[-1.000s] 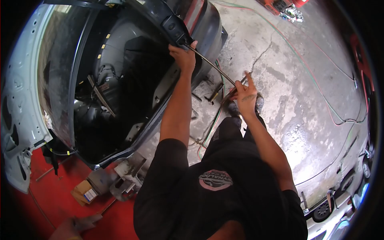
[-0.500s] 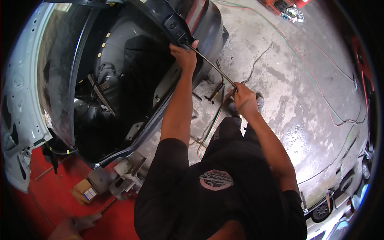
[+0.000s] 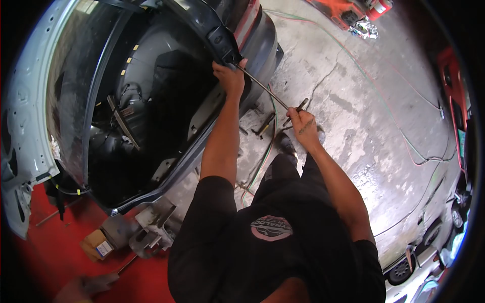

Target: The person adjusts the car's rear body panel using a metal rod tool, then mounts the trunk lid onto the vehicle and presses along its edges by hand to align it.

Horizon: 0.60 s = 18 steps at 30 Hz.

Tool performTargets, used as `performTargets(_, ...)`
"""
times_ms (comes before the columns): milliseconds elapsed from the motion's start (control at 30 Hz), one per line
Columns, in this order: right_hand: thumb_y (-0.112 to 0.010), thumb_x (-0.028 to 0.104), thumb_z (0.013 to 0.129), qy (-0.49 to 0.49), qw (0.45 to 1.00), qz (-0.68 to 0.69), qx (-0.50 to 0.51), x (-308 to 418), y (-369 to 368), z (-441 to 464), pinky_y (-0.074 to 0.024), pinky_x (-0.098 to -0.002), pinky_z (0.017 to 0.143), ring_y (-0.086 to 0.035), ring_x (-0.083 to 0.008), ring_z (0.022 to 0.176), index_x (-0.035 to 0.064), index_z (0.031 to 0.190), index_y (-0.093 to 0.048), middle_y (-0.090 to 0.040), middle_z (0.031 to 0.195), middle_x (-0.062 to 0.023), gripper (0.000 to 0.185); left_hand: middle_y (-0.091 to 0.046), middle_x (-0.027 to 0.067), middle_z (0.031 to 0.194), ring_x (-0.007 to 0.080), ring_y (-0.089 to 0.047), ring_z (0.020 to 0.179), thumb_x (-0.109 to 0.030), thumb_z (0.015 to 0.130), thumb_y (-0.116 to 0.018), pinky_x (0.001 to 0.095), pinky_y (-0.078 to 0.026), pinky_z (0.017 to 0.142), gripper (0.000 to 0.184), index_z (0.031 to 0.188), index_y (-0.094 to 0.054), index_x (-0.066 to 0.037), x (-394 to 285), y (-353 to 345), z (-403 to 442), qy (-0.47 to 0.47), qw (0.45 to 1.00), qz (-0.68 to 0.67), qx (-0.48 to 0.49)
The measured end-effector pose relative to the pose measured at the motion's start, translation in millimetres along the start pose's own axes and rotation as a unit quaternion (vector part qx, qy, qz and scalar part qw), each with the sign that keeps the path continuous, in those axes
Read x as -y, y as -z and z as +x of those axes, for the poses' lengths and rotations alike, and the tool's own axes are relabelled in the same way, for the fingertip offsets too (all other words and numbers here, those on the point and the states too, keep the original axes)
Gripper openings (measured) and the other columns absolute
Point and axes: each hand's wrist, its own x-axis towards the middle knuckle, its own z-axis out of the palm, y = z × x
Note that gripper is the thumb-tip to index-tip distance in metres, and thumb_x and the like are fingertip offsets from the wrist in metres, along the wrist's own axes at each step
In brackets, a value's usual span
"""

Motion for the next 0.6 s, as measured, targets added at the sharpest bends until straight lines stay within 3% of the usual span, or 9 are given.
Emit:
performTargets(133, -0.052, 0.040, 0.098, -0.015, 0.999, 0.011, 0.037, -11, 1, 3, -0.0440, -0.0393, 0.060, -0.059, -0.0272, 0.060, -0.0068, 0.081, -0.062, -0.057, 0.063, -0.0193, 0.051, -0.036, 0.0340, 0.137, 0.0470, -0.045, 0.120, -0.039, 0.079, -0.081, 0.0485, -0.041, 0.101, 0.096, 0.140, -0.026, 0.009, -2, 6, -7, -0.076, 0.988, 0.121, -0.054)
performTargets(233, -0.052, 0.041, 0.098, -0.041, 0.995, 0.023, 0.084, -11, 6, 8, -0.0432, -0.0369, 0.057, -0.057, -0.0207, 0.056, -0.0064, 0.076, -0.061, -0.054, 0.058, -0.0141, 0.053, -0.045, 0.0290, 0.131, 0.0446, -0.048, 0.118, -0.036, 0.087, -0.073, 0.0498, -0.041, 0.100, 0.079, 0.139, -0.032, 0.009, -5, 14, -40, -0.061, 0.992, 0.041, -0.098)
performTargets(300, -0.053, 0.042, 0.097, -0.057, 0.991, 0.029, 0.115, -17, 7, 13, -0.0431, -0.0352, 0.055, -0.056, -0.0177, 0.054, -0.0056, 0.072, -0.060, -0.055, 0.056, -0.0110, 0.054, -0.057, 0.0211, 0.113, 0.0387, -0.060, 0.100, -0.036, 0.098, -0.057, 0.0508, -0.048, 0.087, 0.058, 0.136, -0.039, 0.003, -3, 3, -67, 0.057, 0.991, -0.116, -0.017)
performTargets(333, -0.053, 0.042, 0.097, -0.060, 0.989, 0.029, 0.130, -24, 8, 15, -0.0433, -0.0344, 0.055, -0.056, -0.0168, 0.053, -0.0049, 0.071, -0.060, -0.055, 0.055, -0.0097, 0.054, -0.058, 0.0176, 0.103, 0.0340, -0.060, 0.089, -0.036, 0.100, -0.054, 0.0481, -0.049, 0.079, 0.052, 0.135, -0.040, 0.001, -20, 3, -75, 0.169, 0.950, -0.261, 0.043)
performTargets(400, -0.054, 0.044, 0.097, -0.080, 0.981, 0.054, 0.169, -20, 15, 18, -0.0458, -0.0315, 0.055, -0.057, -0.0152, 0.051, -0.0026, 0.069, -0.063, -0.059, 0.057, -0.0069, 0.055, -0.059, 0.0106, 0.084, 0.0247, -0.059, 0.066, -0.037, 0.103, -0.047, 0.0427, -0.050, 0.061, 0.043, 0.131, -0.044, -0.004, -60, 10, -84, 0.367, 0.757, -0.520, 0.151)
performTargets(500, -0.055, 0.045, 0.097, -0.068, 0.968, 0.015, 0.240, -4, 36, 30, -0.0483, -0.0297, 0.057, -0.060, -0.0136, 0.056, -0.0027, 0.076, -0.068, -0.062, 0.062, -0.0060, 0.053, -0.047, 0.0021, 0.068, 0.0133, -0.041, 0.048, -0.036, 0.106, -0.040, 0.0308, -0.037, 0.043, 0.033, 0.124, -0.047, -0.010, -67, 3, -86, 0.378, 0.697, -0.593, 0.137)
performTargets(533, -0.058, 0.040, 0.096, -0.094, 0.946, -0.013, 0.311, 10, 50, 38, -0.0501, -0.0285, 0.061, -0.062, -0.0126, 0.062, -0.0037, 0.097, -0.071, -0.065, 0.068, -0.0073, 0.045, -0.035, -0.0012, 0.062, 0.0091, -0.030, 0.047, -0.037, 0.106, -0.042, 0.0259, -0.026, 0.040, 0.032, 0.122, -0.048, -0.010, -73, 4, -85, 0.415, 0.676, -0.597, 0.119)
performTargets(567, -0.062, 0.031, 0.094, -0.077, 0.922, 0.060, 0.374, 12, 61, 46, -0.0517, -0.0280, 0.065, -0.064, -0.0122, 0.068, -0.0023, 0.117, -0.066, -0.068, 0.077, -0.0075, 0.040, -0.034, -0.0022, 0.063, 0.0084, -0.029, 0.048, -0.036, 0.106, -0.042, 0.0255, -0.025, 0.041, 0.032, 0.123, -0.050, -0.011, -79, 6, -83, 0.420, 0.682, -0.588, 0.113)
performTargets(600, -0.061, 0.027, 0.094, -0.059, 0.899, 0.060, 0.429, 10, 70, 61, -0.0513, -0.0272, 0.066, -0.063, -0.0116, 0.069, -0.0023, 0.122, -0.064, -0.069, 0.080, -0.0068, 0.040, -0.033, -0.0031, 0.063, 0.0076, -0.028, 0.048, -0.036, 0.105, -0.041, 0.0251, -0.023, 0.041, 0.032, 0.124, -0.051, -0.012, -83, 10, -84, 0.427, 0.689, -0.577, 0.104)
